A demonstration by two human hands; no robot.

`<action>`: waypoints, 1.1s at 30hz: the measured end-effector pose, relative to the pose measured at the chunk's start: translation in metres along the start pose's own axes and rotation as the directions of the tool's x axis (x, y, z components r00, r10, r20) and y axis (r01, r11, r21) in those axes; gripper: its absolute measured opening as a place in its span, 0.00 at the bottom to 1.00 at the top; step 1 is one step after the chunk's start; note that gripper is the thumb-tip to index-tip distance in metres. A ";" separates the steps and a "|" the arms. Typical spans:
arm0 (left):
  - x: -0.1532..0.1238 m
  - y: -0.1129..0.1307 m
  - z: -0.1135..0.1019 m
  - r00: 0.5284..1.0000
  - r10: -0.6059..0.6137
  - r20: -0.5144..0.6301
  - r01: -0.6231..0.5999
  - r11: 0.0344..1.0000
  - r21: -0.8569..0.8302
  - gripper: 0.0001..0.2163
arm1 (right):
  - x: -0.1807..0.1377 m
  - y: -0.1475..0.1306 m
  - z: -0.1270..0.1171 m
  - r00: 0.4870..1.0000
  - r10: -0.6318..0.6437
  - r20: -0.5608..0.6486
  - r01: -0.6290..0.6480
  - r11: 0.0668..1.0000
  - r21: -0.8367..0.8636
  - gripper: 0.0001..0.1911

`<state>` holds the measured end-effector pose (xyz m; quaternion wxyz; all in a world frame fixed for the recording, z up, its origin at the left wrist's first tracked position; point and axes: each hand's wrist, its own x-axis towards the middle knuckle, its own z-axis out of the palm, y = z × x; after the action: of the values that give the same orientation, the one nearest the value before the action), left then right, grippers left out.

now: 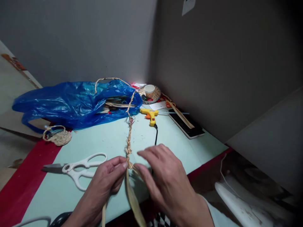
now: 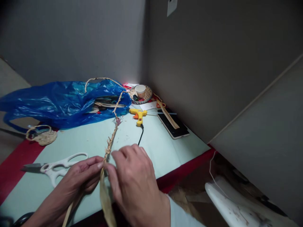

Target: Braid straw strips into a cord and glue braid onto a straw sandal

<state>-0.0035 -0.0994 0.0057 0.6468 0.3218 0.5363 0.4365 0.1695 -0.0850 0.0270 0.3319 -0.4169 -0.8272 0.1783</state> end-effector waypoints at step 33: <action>-0.027 -0.024 0.005 0.613 0.777 0.144 -0.303 0.063 0.951 0.07 | 0.007 0.008 0.036 0.956 0.248 0.156 -0.289 0.887 0.360 0.10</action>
<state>0.0053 -0.1333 -0.0033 -0.0112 0.7057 0.6323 0.3193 0.1458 -0.0749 -0.0010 0.3340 -0.4451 -0.7279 0.4008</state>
